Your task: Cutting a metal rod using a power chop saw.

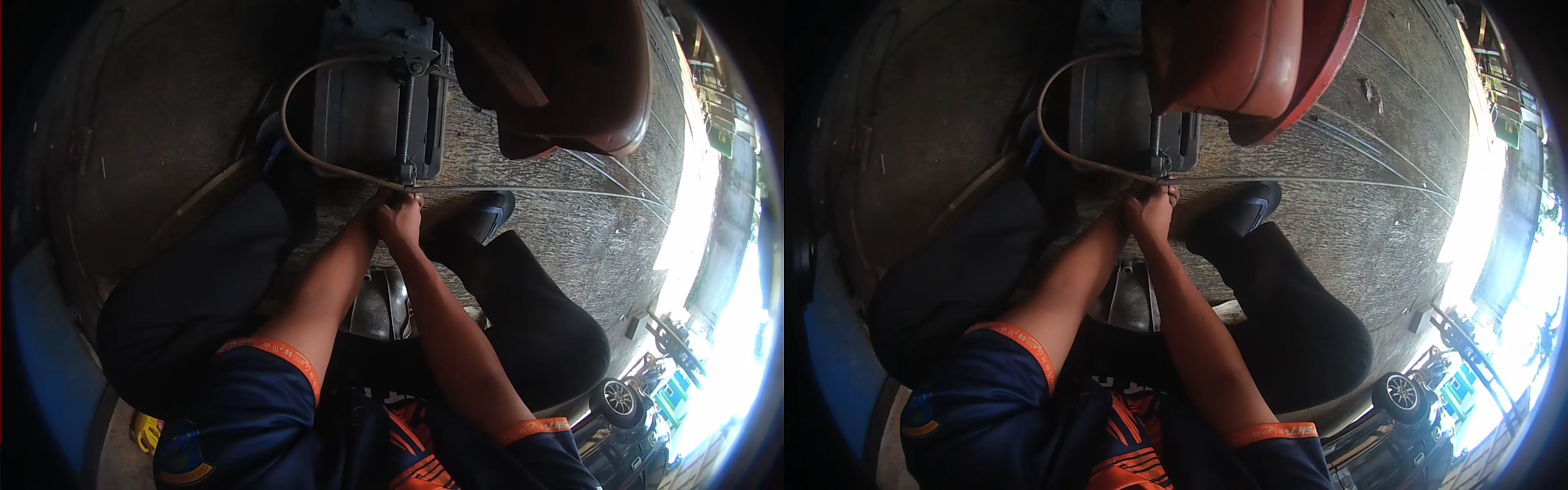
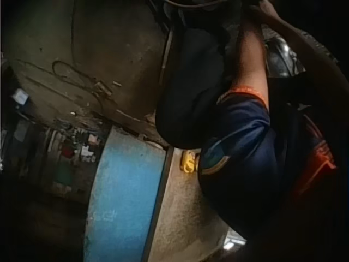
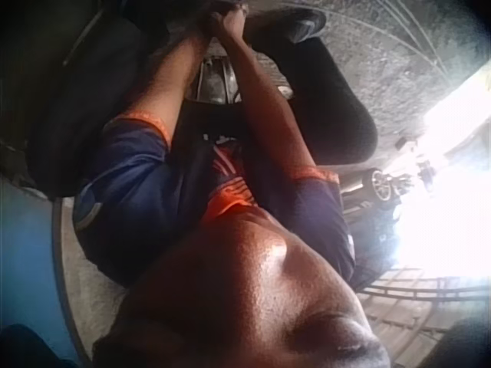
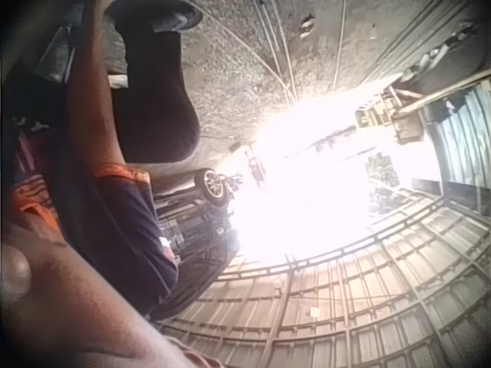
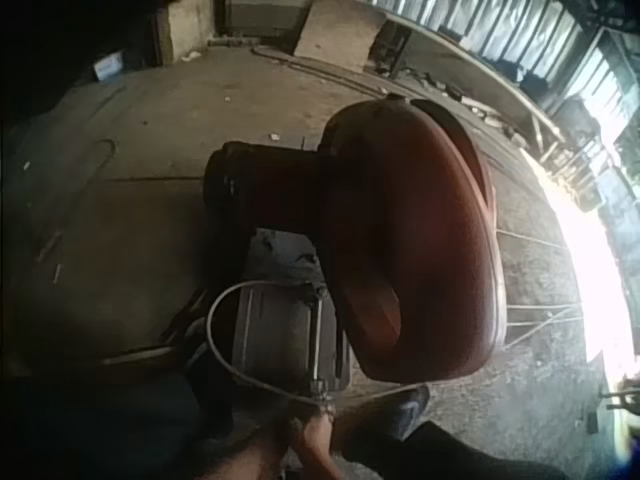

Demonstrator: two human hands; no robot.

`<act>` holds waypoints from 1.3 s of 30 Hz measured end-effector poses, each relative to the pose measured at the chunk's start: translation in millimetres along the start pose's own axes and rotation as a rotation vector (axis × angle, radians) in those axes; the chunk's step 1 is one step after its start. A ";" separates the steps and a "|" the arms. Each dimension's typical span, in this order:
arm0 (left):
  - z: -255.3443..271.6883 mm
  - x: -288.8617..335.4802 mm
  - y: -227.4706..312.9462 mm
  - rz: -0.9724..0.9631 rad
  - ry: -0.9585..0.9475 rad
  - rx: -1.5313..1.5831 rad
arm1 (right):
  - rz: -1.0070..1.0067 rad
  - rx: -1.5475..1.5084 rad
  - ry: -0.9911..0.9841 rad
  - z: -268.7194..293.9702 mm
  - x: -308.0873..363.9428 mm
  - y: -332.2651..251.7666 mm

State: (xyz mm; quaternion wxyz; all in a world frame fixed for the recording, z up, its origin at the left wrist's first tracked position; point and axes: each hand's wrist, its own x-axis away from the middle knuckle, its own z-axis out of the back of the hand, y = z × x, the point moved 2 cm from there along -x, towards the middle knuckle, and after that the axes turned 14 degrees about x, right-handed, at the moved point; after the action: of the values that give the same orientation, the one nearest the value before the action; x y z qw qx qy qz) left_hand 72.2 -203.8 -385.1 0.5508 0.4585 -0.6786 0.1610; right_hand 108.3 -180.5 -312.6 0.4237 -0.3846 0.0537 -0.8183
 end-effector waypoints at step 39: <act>-17.9 -10.7 19.3 -0.193 0.213 -0.141 | -0.145 -0.794 -0.709 22.6 -23.4 48.1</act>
State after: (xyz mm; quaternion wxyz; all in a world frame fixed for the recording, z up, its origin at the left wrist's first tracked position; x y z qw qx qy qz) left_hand 67.2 -175.9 -383.0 0.6636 0.4620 -0.5786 0.1069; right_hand 163.0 -188.4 -330.4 0.1801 -0.7709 0.1856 -0.5821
